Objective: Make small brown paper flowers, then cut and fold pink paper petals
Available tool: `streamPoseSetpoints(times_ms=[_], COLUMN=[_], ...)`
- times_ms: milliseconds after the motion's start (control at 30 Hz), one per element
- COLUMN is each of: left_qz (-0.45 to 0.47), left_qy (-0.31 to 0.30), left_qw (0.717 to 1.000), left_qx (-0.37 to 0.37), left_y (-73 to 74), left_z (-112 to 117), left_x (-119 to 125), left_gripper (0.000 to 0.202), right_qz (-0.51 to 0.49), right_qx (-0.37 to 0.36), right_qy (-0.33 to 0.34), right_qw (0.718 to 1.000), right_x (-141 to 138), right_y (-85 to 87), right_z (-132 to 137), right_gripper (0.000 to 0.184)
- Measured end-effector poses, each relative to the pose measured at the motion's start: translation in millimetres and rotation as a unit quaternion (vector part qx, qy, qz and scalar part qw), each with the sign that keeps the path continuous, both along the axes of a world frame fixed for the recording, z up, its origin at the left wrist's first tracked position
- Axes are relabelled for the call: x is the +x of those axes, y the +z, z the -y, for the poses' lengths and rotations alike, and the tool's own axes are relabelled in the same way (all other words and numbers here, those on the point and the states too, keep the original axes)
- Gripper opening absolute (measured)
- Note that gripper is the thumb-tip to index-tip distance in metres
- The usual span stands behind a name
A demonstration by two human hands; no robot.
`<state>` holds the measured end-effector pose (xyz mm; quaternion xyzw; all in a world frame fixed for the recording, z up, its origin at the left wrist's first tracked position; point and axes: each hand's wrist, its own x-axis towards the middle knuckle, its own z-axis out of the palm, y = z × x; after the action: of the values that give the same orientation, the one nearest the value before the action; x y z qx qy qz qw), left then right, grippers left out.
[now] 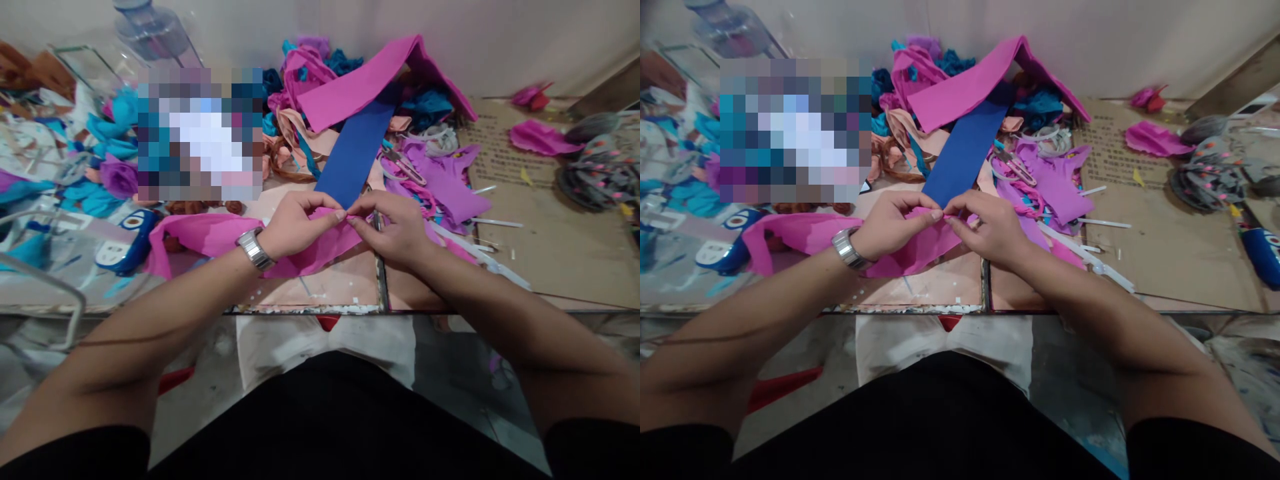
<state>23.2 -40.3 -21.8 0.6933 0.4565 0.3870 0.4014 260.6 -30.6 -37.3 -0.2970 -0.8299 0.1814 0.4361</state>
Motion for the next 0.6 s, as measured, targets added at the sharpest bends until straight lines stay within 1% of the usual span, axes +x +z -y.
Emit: streamPoseSetpoints(times_ms=[167, 367, 600], left_qz=[0.000, 0.018, 0.007], left_qy=[0.018, 0.009, 0.015], left_qw=[1.000, 1.000, 1.000], left_qx=[0.008, 0.022, 0.014], left_y=[1.2, 0.0, -0.8], left_z=[0.8, 0.6, 0.9], left_x=[0.8, 1.5, 1.8], left_gripper=[0.026, 0.025, 0.028], right_qz=[-0.003, -0.006, 0.012], right_qx=[0.010, 0.013, -0.014], right_qy=[-0.010, -0.011, -0.025], right_qw=[1.000, 1.000, 1.000], right_x=[-0.6, -1.6, -1.8], right_y=[1.2, 2.5, 3.0], right_z=[0.4, 0.5, 1.0], right_gripper=[0.007, 0.010, 0.017])
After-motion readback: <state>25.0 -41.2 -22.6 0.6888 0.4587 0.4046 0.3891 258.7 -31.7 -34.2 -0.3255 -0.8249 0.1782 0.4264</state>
